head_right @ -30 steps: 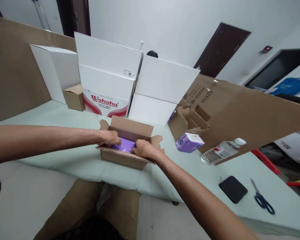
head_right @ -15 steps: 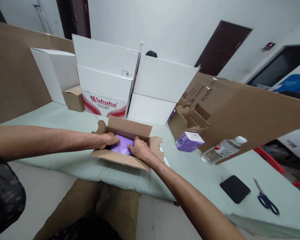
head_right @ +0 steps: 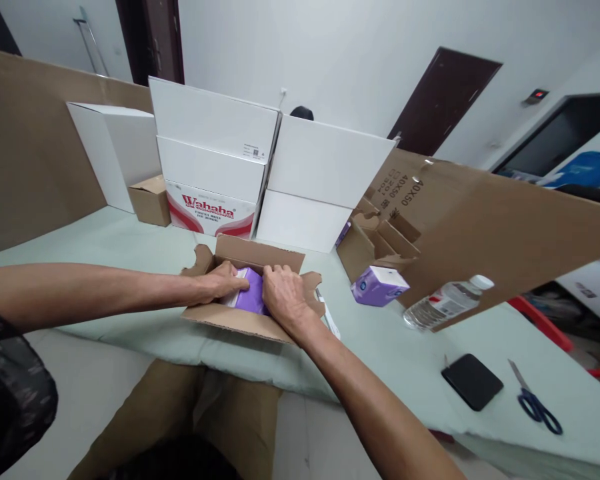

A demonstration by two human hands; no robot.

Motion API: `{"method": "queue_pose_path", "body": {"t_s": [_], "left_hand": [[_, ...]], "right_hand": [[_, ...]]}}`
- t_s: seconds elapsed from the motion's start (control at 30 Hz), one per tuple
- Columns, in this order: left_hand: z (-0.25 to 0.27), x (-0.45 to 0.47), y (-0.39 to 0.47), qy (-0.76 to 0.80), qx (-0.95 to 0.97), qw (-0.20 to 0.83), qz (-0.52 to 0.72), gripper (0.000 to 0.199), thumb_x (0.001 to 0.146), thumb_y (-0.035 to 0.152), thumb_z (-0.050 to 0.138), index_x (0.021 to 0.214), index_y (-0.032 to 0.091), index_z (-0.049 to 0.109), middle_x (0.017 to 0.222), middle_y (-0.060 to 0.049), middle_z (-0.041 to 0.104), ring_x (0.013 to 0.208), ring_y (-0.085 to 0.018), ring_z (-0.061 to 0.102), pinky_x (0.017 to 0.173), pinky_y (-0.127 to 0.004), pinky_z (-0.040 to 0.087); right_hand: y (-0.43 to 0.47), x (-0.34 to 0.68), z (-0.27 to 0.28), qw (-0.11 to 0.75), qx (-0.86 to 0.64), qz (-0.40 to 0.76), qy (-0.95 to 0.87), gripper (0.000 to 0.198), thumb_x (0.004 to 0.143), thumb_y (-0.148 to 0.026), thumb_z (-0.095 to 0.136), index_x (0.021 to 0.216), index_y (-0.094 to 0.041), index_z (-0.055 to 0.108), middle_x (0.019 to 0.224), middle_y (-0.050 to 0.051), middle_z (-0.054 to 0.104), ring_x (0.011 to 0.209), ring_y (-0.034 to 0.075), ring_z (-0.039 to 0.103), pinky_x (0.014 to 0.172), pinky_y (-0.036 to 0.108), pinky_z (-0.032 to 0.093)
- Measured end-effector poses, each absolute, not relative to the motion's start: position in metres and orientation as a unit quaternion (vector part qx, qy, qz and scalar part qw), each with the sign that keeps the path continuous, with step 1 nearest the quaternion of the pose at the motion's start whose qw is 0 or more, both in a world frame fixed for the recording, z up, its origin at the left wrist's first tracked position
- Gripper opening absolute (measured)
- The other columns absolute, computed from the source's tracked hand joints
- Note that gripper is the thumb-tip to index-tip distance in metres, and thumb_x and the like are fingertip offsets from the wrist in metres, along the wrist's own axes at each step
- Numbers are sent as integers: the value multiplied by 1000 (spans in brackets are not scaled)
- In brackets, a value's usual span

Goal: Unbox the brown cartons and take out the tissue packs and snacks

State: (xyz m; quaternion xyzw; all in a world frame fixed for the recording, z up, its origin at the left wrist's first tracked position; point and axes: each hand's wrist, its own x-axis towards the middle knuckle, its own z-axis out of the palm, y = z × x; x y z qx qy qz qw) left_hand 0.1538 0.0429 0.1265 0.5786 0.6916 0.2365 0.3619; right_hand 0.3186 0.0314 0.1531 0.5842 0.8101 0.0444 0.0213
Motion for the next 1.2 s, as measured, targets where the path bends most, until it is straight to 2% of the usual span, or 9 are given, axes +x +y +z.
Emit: {"method": "queue_pose_path", "body": {"t_s": [0.2, 0.33, 0.47, 0.53, 0.73, 0.93, 1.0, 1.1, 1.2], "left_hand": [[145, 154, 31, 700, 597, 340, 194, 56, 69, 38, 77, 117, 18, 56, 120, -18, 74, 109, -35, 71, 79, -37, 50], [154, 154, 25, 682, 624, 326, 199, 54, 67, 33, 76, 115, 19, 56, 123, -20, 73, 114, -37, 69, 83, -38, 50], [157, 152, 23, 667, 635, 318, 226, 55, 63, 31, 77, 113, 22, 54, 119, -17, 73, 115, -38, 67, 87, -40, 49], [156, 149, 26, 666, 626, 321, 249, 53, 62, 30, 77, 109, 22, 54, 115, -15, 72, 112, -38, 67, 86, -40, 49], [157, 132, 38, 646, 552, 360, 384, 45, 63, 31, 75, 102, 24, 54, 108, -8, 70, 101, -29, 67, 81, -36, 50], [179, 107, 47, 554, 468, 434, 535, 36, 63, 35, 68, 94, 21, 55, 89, -4, 66, 77, -21, 64, 63, -30, 49], [189, 99, 46, 518, 442, 463, 567, 32, 66, 38, 62, 91, 20, 55, 81, -3, 64, 69, -19, 63, 59, -30, 51], [203, 91, 41, 460, 391, 523, 601, 31, 64, 38, 63, 88, 19, 58, 71, -2, 64, 60, -19, 63, 55, -31, 54], [212, 91, 33, 389, 318, 593, 629, 30, 61, 31, 69, 87, 18, 62, 64, -1, 66, 52, -18, 61, 50, -30, 53]], "right_hand": [[31, 327, 161, -29, 561, 151, 813, 35, 104, -22, 38, 117, -15, 70, 126, 19, 67, 118, 34, 55, 94, 44, 38], [37, 331, 159, -31, 572, 112, 812, 37, 104, -19, 39, 120, -21, 72, 125, 14, 70, 111, 29, 58, 89, 39, 39], [41, 329, 158, -27, 576, 71, 814, 41, 102, -13, 39, 123, -22, 74, 125, 13, 70, 112, 28, 59, 89, 38, 41], [42, 329, 156, -37, 578, 51, 814, 45, 100, -10, 39, 127, -21, 73, 129, 13, 70, 115, 28, 59, 93, 37, 42], [49, 334, 150, -85, 589, -5, 804, 44, 103, -16, 40, 131, -22, 74, 137, 11, 68, 125, 30, 57, 104, 40, 41], [57, 343, 149, -125, 568, -44, 812, 43, 98, -11, 41, 123, -16, 76, 140, 13, 67, 127, 27, 58, 110, 40, 43], [57, 349, 151, -186, 544, -69, 815, 39, 98, -14, 43, 116, -18, 77, 137, 11, 69, 128, 25, 59, 112, 41, 42], [48, 360, 158, -359, 482, -131, 788, 29, 96, -22, 51, 104, -22, 79, 128, 10, 73, 123, 25, 64, 113, 45, 45], [28, 369, 170, -485, 442, -168, 735, 27, 97, -36, 59, 114, -25, 76, 128, 9, 74, 123, 27, 66, 107, 48, 51]]}}
